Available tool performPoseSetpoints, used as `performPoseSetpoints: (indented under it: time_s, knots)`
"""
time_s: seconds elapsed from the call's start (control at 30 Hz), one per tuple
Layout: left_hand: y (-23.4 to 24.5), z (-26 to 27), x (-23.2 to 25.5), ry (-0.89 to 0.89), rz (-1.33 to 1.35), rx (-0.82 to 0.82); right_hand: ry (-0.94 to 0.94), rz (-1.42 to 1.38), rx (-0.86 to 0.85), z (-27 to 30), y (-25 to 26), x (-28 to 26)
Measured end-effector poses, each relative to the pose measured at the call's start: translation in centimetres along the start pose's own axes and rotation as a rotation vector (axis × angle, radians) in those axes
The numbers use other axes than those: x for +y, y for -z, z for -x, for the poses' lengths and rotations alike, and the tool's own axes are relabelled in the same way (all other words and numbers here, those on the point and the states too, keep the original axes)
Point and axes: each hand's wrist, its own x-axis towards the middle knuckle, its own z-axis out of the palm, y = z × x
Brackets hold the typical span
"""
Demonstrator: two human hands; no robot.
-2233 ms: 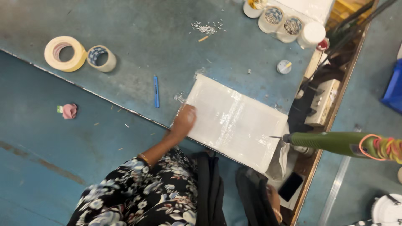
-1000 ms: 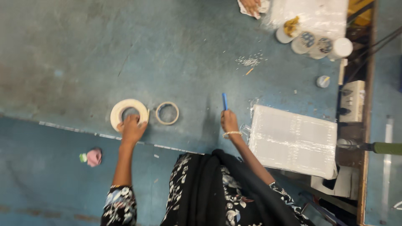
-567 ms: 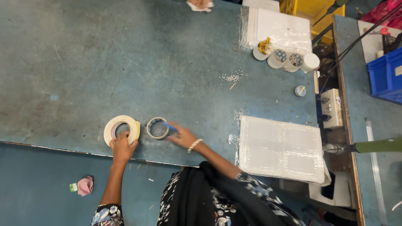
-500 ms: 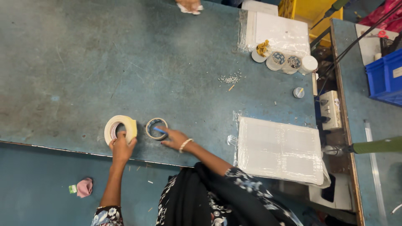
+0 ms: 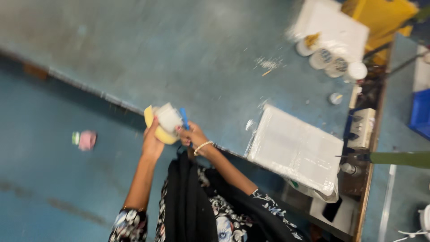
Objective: The person wraps a white foam block with clear tape, secures it, and then uses a green drill to make holes in the block. They also gather small metal pieces from the table and place them into a container.
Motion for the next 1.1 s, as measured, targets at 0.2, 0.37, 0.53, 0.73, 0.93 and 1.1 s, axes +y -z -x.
performPoseSetpoints:
  time_s: [0.2, 0.37, 0.53, 0.73, 0.93, 1.1]
  knots:
    - [6.2, 7.3, -4.1, 0.098, -0.222, 0.054, -0.163, 0.300, 0.044, 5.7, -0.1, 5.8]
    - [13.4, 9.6, -9.2, 0.141, -0.229, 0.191, -0.220, 0.249, 0.144, 11.7, 4.3, 9.4]
    - [16.4, 1.1, -17.5, -0.080, -1.024, 0.179, -0.290, 0.173, 0.477, 19.0, 14.7, 7.2]
    - [15.6, -9.9, -25.8, -0.132, -2.011, -0.236, -0.159, 0.308, 0.810, 25.7, 28.5, 0.6]
    - [16.2, -14.7, -32.2, -0.045, -2.154, -0.430, -0.050, 0.347, 1.004, 27.3, 32.9, -3.0]
    - [16.0, -17.5, -35.5, 0.021, -2.186, -0.520, -0.061, 0.191, 1.000, 26.6, 26.6, -1.7]
